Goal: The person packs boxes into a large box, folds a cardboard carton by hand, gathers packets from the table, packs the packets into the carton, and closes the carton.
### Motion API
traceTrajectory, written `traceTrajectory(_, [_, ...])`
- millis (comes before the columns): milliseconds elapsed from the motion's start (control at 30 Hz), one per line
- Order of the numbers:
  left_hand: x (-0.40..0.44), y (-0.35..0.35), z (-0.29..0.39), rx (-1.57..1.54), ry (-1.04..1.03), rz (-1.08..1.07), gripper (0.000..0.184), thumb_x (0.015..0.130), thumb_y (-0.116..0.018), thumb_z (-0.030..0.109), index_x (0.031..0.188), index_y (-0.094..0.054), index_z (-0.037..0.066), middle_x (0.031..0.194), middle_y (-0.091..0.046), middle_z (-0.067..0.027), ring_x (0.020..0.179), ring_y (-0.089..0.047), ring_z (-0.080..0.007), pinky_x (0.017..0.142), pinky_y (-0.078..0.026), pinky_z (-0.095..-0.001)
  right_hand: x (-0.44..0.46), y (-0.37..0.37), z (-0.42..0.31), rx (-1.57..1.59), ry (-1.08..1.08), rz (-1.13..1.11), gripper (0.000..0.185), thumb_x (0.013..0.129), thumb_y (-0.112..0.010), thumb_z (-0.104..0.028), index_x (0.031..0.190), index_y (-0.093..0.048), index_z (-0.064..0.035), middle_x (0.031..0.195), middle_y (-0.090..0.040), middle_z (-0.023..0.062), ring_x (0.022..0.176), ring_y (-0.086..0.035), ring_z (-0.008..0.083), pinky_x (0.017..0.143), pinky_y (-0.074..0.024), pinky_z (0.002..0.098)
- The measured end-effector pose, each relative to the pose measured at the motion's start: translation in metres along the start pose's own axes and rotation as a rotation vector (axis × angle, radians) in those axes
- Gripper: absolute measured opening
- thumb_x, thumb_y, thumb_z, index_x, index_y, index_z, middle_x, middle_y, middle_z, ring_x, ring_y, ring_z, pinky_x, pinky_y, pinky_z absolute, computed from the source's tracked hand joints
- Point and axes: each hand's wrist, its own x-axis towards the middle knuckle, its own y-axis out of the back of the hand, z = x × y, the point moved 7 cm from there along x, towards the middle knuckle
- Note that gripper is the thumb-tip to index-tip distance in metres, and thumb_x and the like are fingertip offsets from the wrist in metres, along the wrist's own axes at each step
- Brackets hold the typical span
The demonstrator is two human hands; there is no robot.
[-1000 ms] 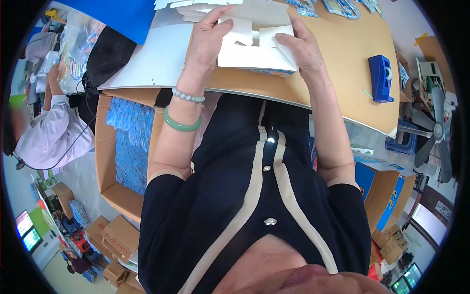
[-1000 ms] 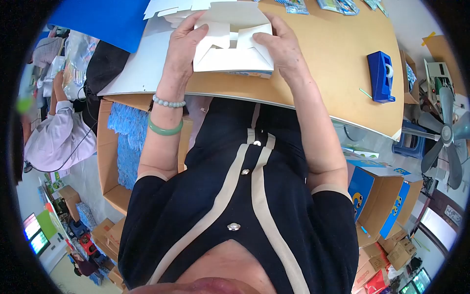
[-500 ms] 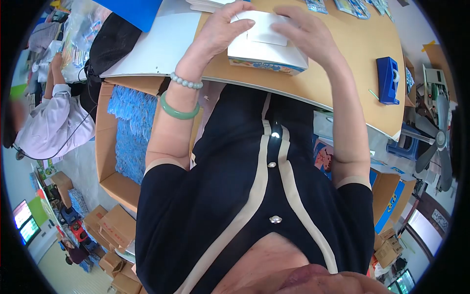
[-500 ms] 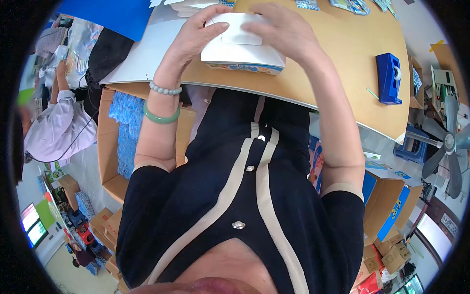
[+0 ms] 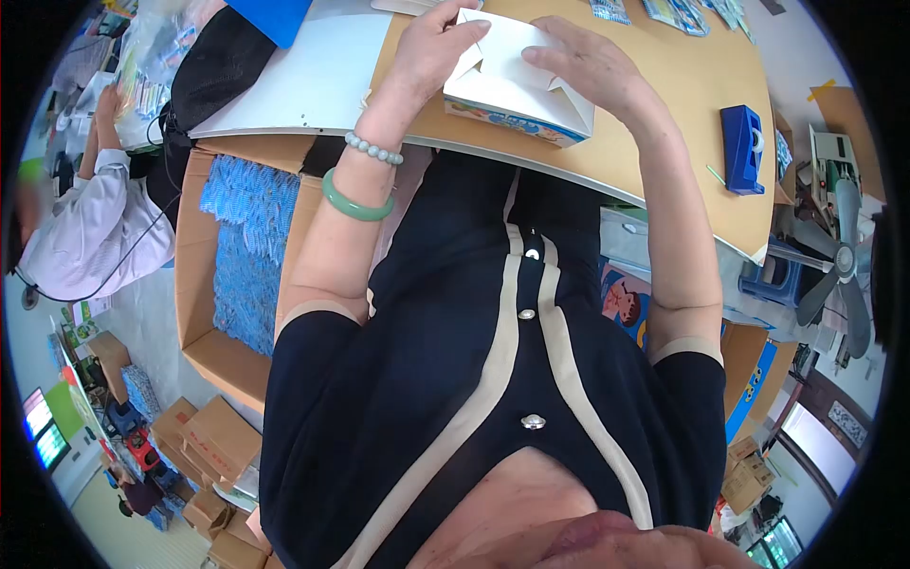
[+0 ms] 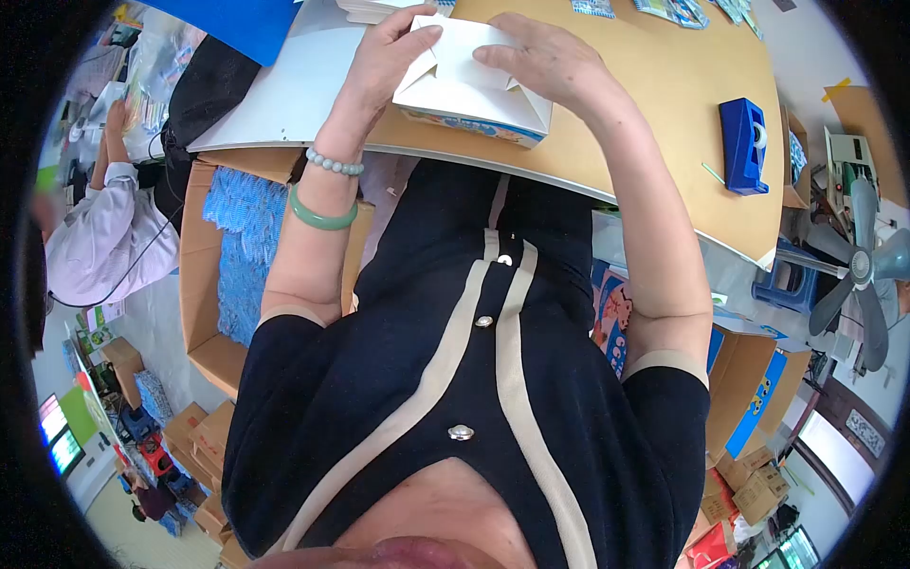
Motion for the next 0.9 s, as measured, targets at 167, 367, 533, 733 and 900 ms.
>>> traceTrajectory(167, [0.001,-0.001,0.007,0.211,-0.105,-0.007,0.048,0.089,-0.068,0.021,0.127,-0.059,-0.006,0.096,-0.070,-0.0168,0.089,-0.066,-0.0204,0.078,-0.052,-0.0329,0.001,0.019,-0.045,-0.123,-0.161,-0.221,0.052,0.085,-0.062,-0.039,0.127,-0.060,-0.0076,0.113,-0.068,0.0219,0.113,-0.063,0.0339,0.102,-0.0408,0.0477])
traceTrajectory(367, [-0.002,0.002,0.008,0.144,-0.224,0.109,0.044,0.089,-0.067,0.022,0.122,-0.062,-0.006,0.091,-0.069,-0.0129,0.084,-0.063,-0.0173,0.071,-0.050,-0.0329,-0.013,0.025,-0.035,0.018,0.360,0.060,0.059,0.085,-0.061,-0.048,0.131,-0.055,-0.0125,0.114,-0.068,0.0208,0.113,-0.062,0.0358,0.099,-0.0458,0.0451])
traceTrajectory(533, [0.004,-0.001,-0.005,0.150,-0.026,-0.034,0.035,0.093,-0.064,0.024,0.113,-0.066,-0.004,0.089,-0.068,-0.0094,0.084,-0.061,-0.0146,0.070,-0.050,-0.0324,-0.005,0.006,-0.011,-0.091,-0.007,-0.281,0.080,0.081,-0.066,-0.063,0.148,-0.046,-0.0235,0.125,-0.065,0.0210,0.117,-0.064,0.0327,0.101,-0.0494,0.0417])
traceTrajectory(733, [-0.001,-0.008,-0.009,-0.013,-0.048,-0.058,0.030,0.095,-0.062,0.025,0.107,-0.068,-0.002,0.086,-0.069,-0.0072,0.082,-0.061,-0.0116,0.071,-0.049,-0.0303,0.007,-0.016,0.019,0.177,-0.019,-0.171,0.082,0.081,-0.064,-0.066,0.147,-0.047,-0.0207,0.127,-0.065,0.0206,0.112,-0.067,0.0326,0.099,-0.0505,0.0418])
traceTrajectory(900, [0.000,-0.011,-0.002,0.076,-0.069,-0.125,0.029,0.094,-0.064,0.023,0.110,-0.068,-0.001,0.089,-0.070,-0.0068,0.082,-0.062,-0.0108,0.071,-0.050,-0.0282,0.004,0.001,-0.011,0.013,-0.121,-0.327,0.073,0.083,-0.062,-0.057,0.141,-0.052,-0.0128,0.123,-0.065,0.0223,0.113,-0.065,0.0342,0.098,-0.0487,0.0428])
